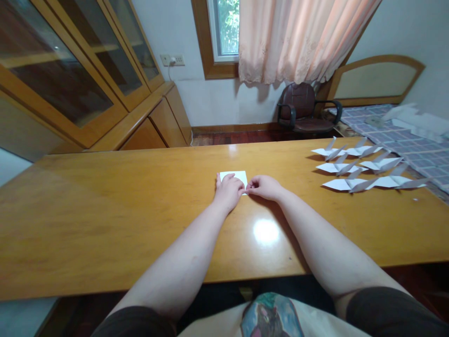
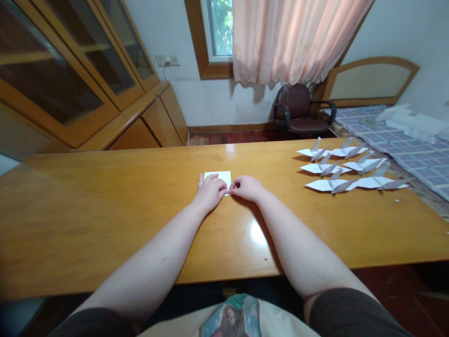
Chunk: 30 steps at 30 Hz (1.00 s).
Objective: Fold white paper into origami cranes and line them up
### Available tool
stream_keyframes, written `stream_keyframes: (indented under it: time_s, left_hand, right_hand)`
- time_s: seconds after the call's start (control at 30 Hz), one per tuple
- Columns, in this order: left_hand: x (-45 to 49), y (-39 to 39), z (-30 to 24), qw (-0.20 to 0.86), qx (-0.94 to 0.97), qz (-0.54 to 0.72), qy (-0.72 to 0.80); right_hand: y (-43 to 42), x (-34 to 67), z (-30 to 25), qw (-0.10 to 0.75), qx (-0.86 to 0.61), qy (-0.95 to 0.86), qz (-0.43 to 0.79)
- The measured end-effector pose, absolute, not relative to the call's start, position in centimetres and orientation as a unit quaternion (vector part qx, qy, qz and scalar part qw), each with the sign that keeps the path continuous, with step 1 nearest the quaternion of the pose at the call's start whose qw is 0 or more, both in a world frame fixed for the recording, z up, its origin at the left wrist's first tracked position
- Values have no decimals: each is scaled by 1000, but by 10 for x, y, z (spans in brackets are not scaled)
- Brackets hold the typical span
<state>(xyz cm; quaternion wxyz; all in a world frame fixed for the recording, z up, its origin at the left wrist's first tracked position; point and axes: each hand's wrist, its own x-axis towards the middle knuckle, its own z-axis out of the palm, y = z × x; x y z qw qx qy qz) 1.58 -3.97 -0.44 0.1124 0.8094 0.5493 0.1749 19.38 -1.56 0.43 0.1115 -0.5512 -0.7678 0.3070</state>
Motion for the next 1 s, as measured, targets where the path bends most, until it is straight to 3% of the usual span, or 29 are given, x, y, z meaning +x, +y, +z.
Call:
stream_keyframes:
  time_s: [1.0]
  left_hand:
    - [16,-38,-5,118,807,175,552]
  right_hand:
    - [-16,194,5,108,-562,-758,313]
